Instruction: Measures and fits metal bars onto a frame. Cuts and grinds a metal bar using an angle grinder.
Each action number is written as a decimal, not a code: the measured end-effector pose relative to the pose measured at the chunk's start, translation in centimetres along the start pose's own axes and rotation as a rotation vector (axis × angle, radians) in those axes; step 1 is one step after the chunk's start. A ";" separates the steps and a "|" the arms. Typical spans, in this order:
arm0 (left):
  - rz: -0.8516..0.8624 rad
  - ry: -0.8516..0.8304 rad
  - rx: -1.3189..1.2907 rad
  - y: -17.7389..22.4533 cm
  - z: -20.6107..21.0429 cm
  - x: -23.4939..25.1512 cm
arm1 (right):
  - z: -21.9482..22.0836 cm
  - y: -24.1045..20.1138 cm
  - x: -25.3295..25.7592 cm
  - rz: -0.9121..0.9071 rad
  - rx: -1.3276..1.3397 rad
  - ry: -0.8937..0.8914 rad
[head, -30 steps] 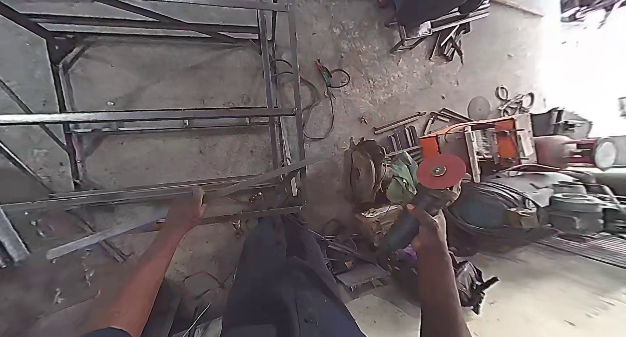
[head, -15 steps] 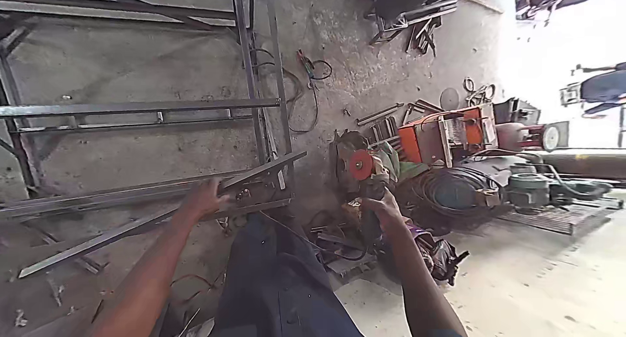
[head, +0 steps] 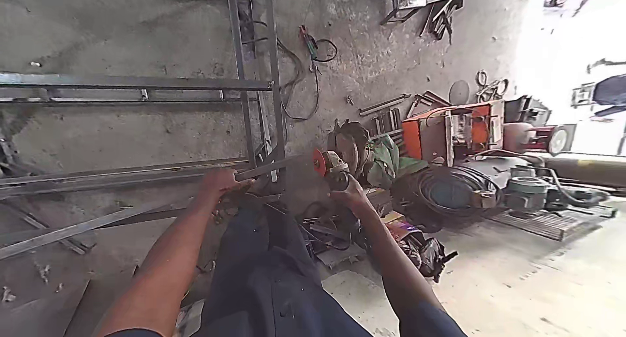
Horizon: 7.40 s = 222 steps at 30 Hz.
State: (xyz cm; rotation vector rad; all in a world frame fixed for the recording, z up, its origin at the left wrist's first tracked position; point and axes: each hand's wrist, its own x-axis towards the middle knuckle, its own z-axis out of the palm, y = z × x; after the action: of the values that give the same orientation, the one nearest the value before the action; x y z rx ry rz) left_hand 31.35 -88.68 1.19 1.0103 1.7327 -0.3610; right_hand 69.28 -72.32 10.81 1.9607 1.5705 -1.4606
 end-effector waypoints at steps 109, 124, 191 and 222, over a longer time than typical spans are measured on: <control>0.016 -0.039 -0.003 -0.9 1.1 1.5 | 2.6 2.3 1.8 0.083 -0.413 0.041; 0.051 -0.104 -0.064 -0.8 0.5 1.5 | 2.4 1.0 -0.2 -0.022 -0.230 0.046; -0.013 -0.034 -0.008 -0.2 0.5 0.1 | 3.4 -0.4 1.0 -0.117 -0.145 0.112; 0.006 -0.014 -0.001 -0.3 1.3 0.5 | 3.4 -0.4 1.6 -0.098 -0.206 0.114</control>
State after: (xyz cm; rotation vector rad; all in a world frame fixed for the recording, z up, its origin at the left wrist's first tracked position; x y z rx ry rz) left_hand 31.89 -89.52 0.18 1.0102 1.7164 -0.3629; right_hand 67.01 -73.59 8.03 1.9010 1.8100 -1.1846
